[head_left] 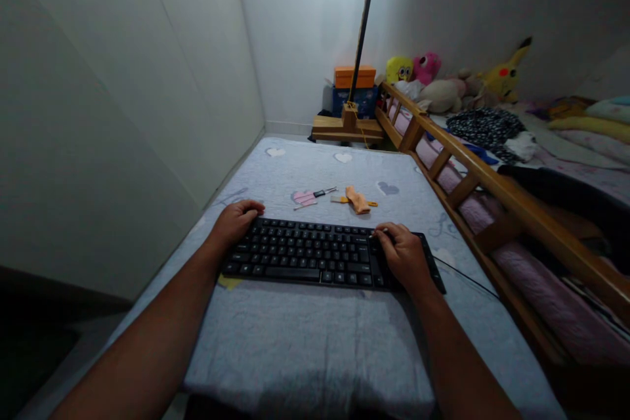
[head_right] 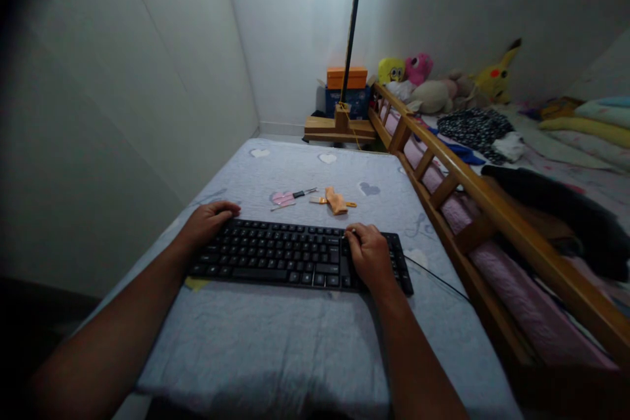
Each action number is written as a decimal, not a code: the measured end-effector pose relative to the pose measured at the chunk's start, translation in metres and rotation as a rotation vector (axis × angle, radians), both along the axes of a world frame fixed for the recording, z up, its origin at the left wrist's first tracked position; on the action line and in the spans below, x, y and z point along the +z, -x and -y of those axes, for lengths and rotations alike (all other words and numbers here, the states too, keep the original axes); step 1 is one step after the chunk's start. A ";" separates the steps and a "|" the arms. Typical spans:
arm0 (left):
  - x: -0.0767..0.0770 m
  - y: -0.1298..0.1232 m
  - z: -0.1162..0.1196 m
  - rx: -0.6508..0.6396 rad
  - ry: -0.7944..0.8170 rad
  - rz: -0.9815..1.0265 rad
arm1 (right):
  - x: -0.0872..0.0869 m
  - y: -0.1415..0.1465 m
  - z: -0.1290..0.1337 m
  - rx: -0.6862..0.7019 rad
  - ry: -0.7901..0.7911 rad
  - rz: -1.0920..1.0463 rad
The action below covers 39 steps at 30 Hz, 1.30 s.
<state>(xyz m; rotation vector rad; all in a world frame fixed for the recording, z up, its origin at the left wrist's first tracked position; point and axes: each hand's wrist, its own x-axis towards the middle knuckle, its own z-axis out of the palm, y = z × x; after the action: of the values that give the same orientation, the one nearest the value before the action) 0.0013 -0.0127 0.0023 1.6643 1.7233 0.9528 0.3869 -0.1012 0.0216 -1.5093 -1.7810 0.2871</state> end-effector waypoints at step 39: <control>-0.001 0.000 0.000 -0.012 0.004 -0.004 | 0.003 -0.003 0.008 0.001 0.029 0.002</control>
<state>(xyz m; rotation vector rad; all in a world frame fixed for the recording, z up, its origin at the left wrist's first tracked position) 0.0008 -0.0125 0.0016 1.6732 1.7146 0.9400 0.3897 -0.1089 0.0250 -1.5291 -1.7868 0.3130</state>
